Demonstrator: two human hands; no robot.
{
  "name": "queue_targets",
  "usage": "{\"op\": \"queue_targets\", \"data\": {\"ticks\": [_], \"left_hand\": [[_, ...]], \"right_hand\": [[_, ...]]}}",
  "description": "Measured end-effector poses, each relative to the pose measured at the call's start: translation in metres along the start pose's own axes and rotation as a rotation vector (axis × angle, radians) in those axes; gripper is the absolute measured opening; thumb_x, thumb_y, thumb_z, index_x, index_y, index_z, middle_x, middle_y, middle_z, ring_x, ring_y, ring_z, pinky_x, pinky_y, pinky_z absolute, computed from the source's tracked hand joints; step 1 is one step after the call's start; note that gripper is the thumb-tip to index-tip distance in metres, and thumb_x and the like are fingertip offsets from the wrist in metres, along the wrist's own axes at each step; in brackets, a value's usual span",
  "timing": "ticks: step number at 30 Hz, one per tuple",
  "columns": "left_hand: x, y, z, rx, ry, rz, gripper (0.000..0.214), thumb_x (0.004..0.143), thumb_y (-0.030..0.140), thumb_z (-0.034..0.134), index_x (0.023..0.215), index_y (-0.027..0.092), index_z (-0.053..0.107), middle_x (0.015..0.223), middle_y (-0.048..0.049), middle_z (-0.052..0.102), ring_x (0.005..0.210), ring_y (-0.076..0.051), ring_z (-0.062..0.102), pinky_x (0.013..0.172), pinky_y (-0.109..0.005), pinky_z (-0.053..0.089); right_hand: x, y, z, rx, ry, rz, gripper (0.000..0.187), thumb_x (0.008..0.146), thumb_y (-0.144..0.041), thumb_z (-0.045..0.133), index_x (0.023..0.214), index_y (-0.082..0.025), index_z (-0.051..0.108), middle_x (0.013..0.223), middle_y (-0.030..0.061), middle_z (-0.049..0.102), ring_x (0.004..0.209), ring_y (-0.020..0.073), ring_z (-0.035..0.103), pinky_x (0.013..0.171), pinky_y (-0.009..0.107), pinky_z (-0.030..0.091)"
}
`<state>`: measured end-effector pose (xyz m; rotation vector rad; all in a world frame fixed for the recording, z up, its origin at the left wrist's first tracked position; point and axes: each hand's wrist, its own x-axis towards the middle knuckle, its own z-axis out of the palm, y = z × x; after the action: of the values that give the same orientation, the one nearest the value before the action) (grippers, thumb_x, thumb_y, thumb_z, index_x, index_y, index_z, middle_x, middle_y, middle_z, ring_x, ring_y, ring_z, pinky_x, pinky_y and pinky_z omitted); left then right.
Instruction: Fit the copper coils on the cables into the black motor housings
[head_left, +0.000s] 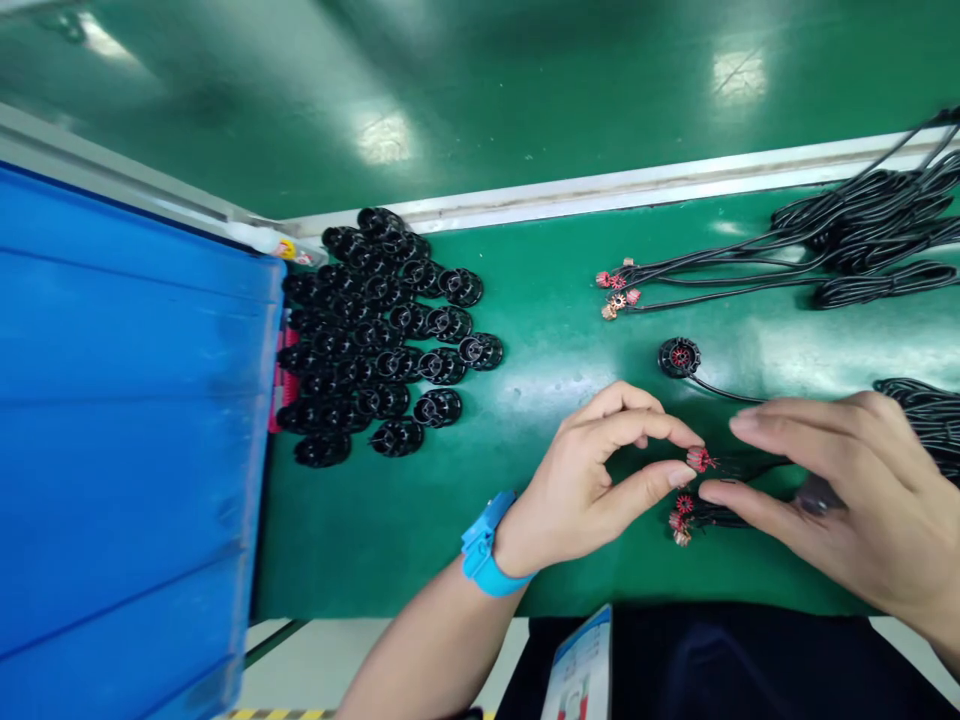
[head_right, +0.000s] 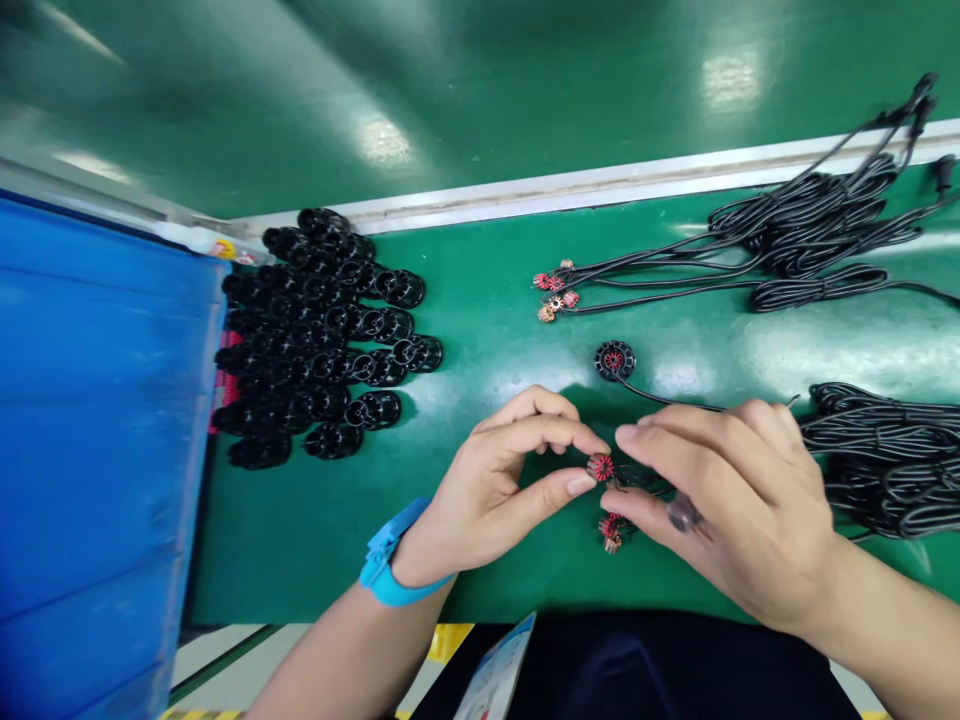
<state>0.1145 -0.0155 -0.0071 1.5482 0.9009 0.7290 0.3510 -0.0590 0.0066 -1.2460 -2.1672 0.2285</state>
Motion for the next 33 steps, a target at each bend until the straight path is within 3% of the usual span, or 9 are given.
{"op": "queue_targets", "data": {"ticks": [3, 6, 15, 20, 24, 26, 29, 33], "left_hand": [[-0.002, 0.001, 0.006, -0.083, 0.019, -0.055, 0.014, 0.094, 0.03, 0.076, 0.105, 0.021, 0.078, 0.098, -0.0045, 0.067, 0.082, -0.014, 0.058, 0.073, -0.027, 0.051], [-0.003, 0.0, 0.012, -0.157, 0.031, -0.108, 0.014, 0.094, 0.031, 0.075, 0.105, 0.021, 0.078, 0.097, -0.0037, 0.066, 0.078, -0.012, 0.055, 0.07, -0.026, 0.048], [-0.005, -0.001, 0.018, -0.242, 0.026, -0.141, 0.015, 0.094, 0.032, 0.076, 0.104, 0.021, 0.077, 0.095, -0.0026, 0.062, 0.076, -0.012, 0.05, 0.07, -0.027, 0.045], [-0.003, 0.0, 0.017, -0.229, 0.004, -0.119, 0.012, 0.092, 0.031, 0.076, 0.099, 0.021, 0.077, 0.094, -0.0034, 0.061, 0.078, -0.014, 0.051, 0.071, -0.029, 0.045], [-0.004, 0.001, 0.017, -0.205, -0.022, -0.119, 0.015, 0.093, 0.035, 0.075, 0.098, 0.021, 0.076, 0.095, -0.0046, 0.062, 0.08, -0.015, 0.053, 0.072, -0.03, 0.047], [-0.004, 0.002, 0.017, -0.203, -0.026, -0.135, 0.017, 0.094, 0.038, 0.073, 0.098, 0.021, 0.076, 0.096, -0.0052, 0.062, 0.079, -0.015, 0.053, 0.071, -0.03, 0.048], [-0.004, 0.001, 0.016, -0.229, -0.027, -0.153, 0.018, 0.094, 0.037, 0.073, 0.098, 0.02, 0.075, 0.097, -0.0052, 0.062, 0.078, -0.014, 0.052, 0.07, -0.029, 0.047], [-0.005, 0.0, 0.016, -0.245, -0.024, -0.143, 0.017, 0.094, 0.037, 0.074, 0.099, 0.021, 0.075, 0.096, -0.0045, 0.062, 0.077, -0.014, 0.052, 0.069, -0.029, 0.046]], "right_hand": [[-0.003, -0.001, -0.006, -0.066, 0.084, -0.049, 0.042, 0.073, -0.025, 0.095, 0.109, -0.021, 0.072, 0.093, 0.0048, 0.074, 0.081, 0.0197, 0.061, 0.072, 0.037, 0.045], [-0.002, -0.001, -0.009, -0.107, 0.084, -0.082, 0.036, 0.073, -0.025, 0.095, 0.102, -0.021, 0.075, 0.083, 0.0027, 0.074, 0.075, 0.0181, 0.059, 0.069, 0.037, 0.043], [-0.013, 0.005, -0.004, -0.058, 0.095, -0.101, 0.043, 0.084, -0.016, 0.085, 0.125, -0.023, 0.075, 0.095, 0.0008, 0.078, 0.072, 0.0152, 0.063, 0.069, 0.037, 0.045], [-0.007, 0.005, -0.003, -0.112, 0.091, -0.156, 0.018, 0.087, -0.021, 0.083, 0.104, -0.022, 0.076, 0.085, 0.0009, 0.076, 0.071, 0.0167, 0.062, 0.07, 0.037, 0.045], [0.002, 0.003, -0.004, -0.064, 0.056, -0.099, 0.005, 0.094, -0.025, 0.075, 0.094, -0.023, 0.07, 0.082, 0.001, 0.075, 0.071, 0.0175, 0.061, 0.07, 0.038, 0.044], [0.005, 0.003, -0.005, 0.013, 0.003, -0.046, 0.016, 0.096, -0.036, 0.073, 0.101, -0.021, 0.069, 0.095, 0.0052, 0.077, 0.078, 0.0195, 0.064, 0.073, 0.04, 0.044], [0.008, 0.003, -0.003, 0.105, -0.07, 0.011, 0.046, 0.095, -0.051, 0.072, 0.125, -0.017, 0.065, 0.104, 0.008, 0.076, 0.079, 0.019, 0.065, 0.075, 0.04, 0.045], [0.009, 0.004, -0.001, 0.168, -0.083, 0.017, 0.042, 0.092, -0.032, 0.079, 0.13, -0.02, 0.064, 0.09, -0.0004, 0.076, 0.069, 0.0139, 0.06, 0.071, 0.036, 0.043]]}}
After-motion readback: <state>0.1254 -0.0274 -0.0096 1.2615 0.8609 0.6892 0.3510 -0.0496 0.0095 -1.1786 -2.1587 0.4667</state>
